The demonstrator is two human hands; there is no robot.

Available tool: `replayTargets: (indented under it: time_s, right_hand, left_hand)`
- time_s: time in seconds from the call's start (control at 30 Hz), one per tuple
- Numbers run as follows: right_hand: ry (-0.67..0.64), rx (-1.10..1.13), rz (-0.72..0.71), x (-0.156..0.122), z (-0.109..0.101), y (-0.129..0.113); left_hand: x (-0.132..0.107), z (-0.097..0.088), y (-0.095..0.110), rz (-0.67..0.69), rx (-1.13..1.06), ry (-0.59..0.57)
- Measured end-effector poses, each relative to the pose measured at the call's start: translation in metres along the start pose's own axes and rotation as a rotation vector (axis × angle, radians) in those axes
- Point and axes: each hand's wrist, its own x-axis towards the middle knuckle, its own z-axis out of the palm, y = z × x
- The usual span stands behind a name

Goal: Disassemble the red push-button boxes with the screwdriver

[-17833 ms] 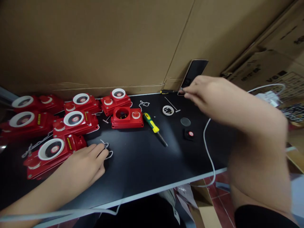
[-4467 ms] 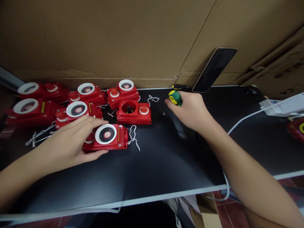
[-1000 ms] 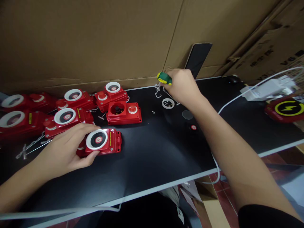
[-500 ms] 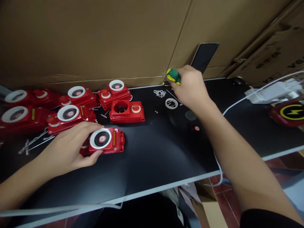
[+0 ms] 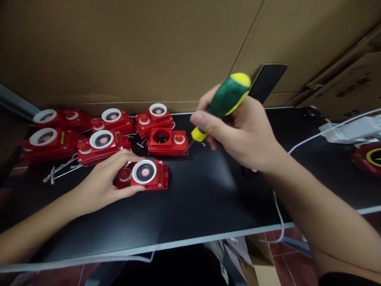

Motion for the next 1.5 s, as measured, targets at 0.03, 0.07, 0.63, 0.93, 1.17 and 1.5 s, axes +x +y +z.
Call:
replayTargets:
  time_s: [0.03, 0.07, 0.63, 0.93, 1.17, 1.5]
  right_hand:
    - [-0.057, 0.004, 0.009, 0.003, 0.004, -0.005]
    - [-0.098, 0.006, 0.014, 0.007, 0.007, -0.009]
    - [-0.238, -0.069, -0.053, 0.002, 0.041, 0.009]
    - [-0.304, -0.133, -0.032, 0.003, 0.035, 0.0]
    - [-0.505, -0.215, -0.141, 0.012, 0.017, -0.011]
    - [-0.345, -0.153, -0.076, 0.007, 0.023, -0.019]
  left_hand:
    - [0.0, -0.001, 0.001, -0.006, -0.011, 0.002]
    - [0.001, -0.001, 0.001, -0.01, -0.02, 0.003]
    - [0.002, -0.008, 0.007, -0.059, 0.007, -0.028]
    - [0.001, -0.007, 0.004, -0.065, 0.006, -0.023]
    - [0.001, -0.008, 0.001, -0.067, -0.002, -0.011]
    - [-0.001, -0.008, -0.002, -0.03, 0.033, -0.022]
